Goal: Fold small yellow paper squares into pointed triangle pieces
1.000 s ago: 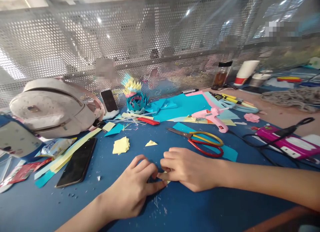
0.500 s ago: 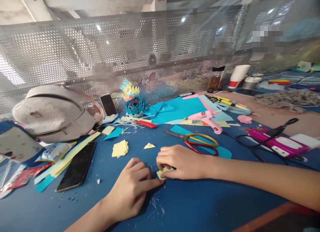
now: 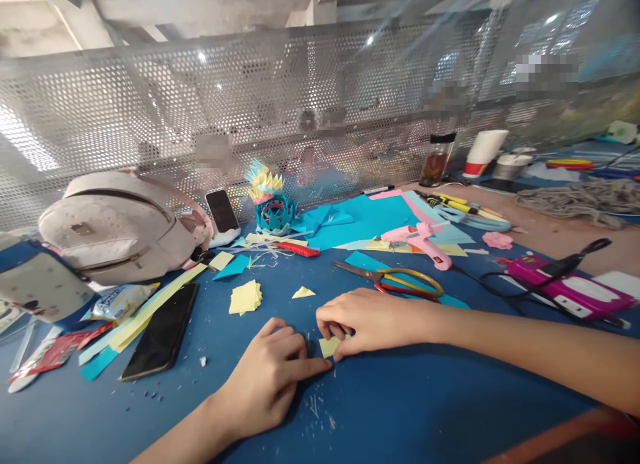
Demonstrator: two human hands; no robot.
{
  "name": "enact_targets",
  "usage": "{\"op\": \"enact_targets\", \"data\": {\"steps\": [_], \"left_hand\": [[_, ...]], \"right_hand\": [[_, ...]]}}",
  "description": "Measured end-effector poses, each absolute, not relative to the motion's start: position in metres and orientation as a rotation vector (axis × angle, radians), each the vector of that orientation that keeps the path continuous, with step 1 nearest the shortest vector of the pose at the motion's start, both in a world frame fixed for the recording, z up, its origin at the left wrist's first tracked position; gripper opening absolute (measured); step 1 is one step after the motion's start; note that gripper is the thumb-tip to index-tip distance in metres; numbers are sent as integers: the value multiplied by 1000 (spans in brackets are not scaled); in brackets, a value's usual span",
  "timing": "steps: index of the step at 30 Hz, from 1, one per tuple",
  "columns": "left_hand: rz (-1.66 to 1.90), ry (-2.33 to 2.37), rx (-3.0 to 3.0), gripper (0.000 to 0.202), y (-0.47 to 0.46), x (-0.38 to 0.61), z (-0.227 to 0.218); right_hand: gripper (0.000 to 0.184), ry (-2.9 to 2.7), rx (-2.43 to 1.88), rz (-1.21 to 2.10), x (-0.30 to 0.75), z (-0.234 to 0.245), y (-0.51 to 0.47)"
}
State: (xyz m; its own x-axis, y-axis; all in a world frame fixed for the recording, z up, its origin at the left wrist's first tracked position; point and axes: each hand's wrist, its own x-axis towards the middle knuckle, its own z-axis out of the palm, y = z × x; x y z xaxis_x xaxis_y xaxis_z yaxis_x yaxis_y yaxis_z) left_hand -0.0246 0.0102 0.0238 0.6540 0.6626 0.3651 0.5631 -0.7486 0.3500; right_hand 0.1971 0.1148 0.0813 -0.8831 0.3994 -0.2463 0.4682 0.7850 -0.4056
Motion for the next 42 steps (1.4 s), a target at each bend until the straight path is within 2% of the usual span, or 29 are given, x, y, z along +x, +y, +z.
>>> {"op": "enact_targets", "data": {"steps": [3,8,13,17,21,32,38,42], "left_hand": [[708,1019,2657,61,10,-25,23],[702,1025,2653,60,10,-25,22],[686,1031,2629,61,11,-25,23],[651,1042,2595,72,11,-25,26],[634,1066,2577,72,11,-25,26],[646,1095,2543,75,13,-25,26],[635,1066,2563,79,11,-25,27],[642,1066,2568,74,10,-25,26]], "right_hand": [[15,2729,743,-825,195,83,116],[32,2765,709,-761,194,84,117],[29,2808,677,-754,193,84,120],[36,2704,667,-946,189,80,131],[46,2581,639,-1150,187,77,142],[61,2557,660,-1336,190,68,146],[62,2504,678,-1375,188,68,147],[61,2529,687,-1300,186,70,145]]}}
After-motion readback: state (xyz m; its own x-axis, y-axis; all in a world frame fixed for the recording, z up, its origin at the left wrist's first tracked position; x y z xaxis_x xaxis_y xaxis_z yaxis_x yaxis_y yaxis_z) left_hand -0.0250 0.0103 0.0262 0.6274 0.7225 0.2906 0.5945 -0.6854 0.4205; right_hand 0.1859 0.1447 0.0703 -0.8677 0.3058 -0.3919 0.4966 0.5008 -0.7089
